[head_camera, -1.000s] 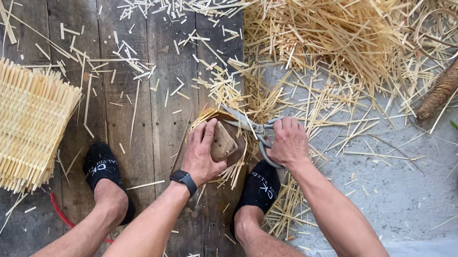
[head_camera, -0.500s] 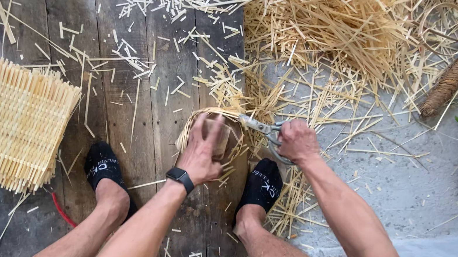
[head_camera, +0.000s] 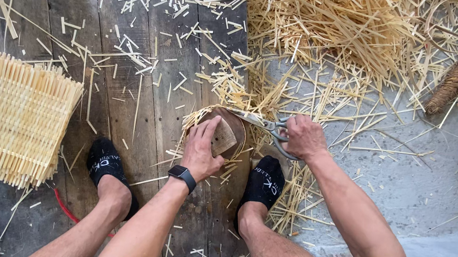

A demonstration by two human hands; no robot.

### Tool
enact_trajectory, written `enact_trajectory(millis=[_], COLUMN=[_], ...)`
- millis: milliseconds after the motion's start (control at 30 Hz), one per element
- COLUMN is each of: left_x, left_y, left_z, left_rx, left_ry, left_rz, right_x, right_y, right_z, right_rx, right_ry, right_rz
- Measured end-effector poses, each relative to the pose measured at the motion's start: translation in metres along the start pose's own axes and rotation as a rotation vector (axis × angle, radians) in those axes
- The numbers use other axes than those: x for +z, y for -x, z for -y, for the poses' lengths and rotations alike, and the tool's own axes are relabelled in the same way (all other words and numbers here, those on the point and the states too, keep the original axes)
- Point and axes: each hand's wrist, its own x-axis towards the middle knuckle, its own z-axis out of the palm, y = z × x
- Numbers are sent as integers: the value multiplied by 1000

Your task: The person weaves a circular bamboo basket by placing a pre-woven mat over a circular frame, folding the edges, and trimming excess with shears. They repeat this process for multiple baskets, using a wooden block to press the edges.

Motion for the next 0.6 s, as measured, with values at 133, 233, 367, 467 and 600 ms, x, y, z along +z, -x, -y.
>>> enact_trajectory(millis=[133,233,367,467,600], left_x=[-10,-12,2,16,18], left_y=[-6,-3,10,10,10], left_z=[-1,-3,-13,-19,-14], left_rx=[173,224,8,-115,-51], left_ry=[37,-208,-28,98,86], left_rz=[133,100,-207,-293,-239], right_x=[5,5,-6,-6,8], right_y=[-15,-17,-4,-2,-8], right_z=[13,13,-4,2,27], right_rx=[-100,-26,3,-49,-66], right_ry=[124,96,36,50,22], right_rz=[-273,-66,60,-139,-454])
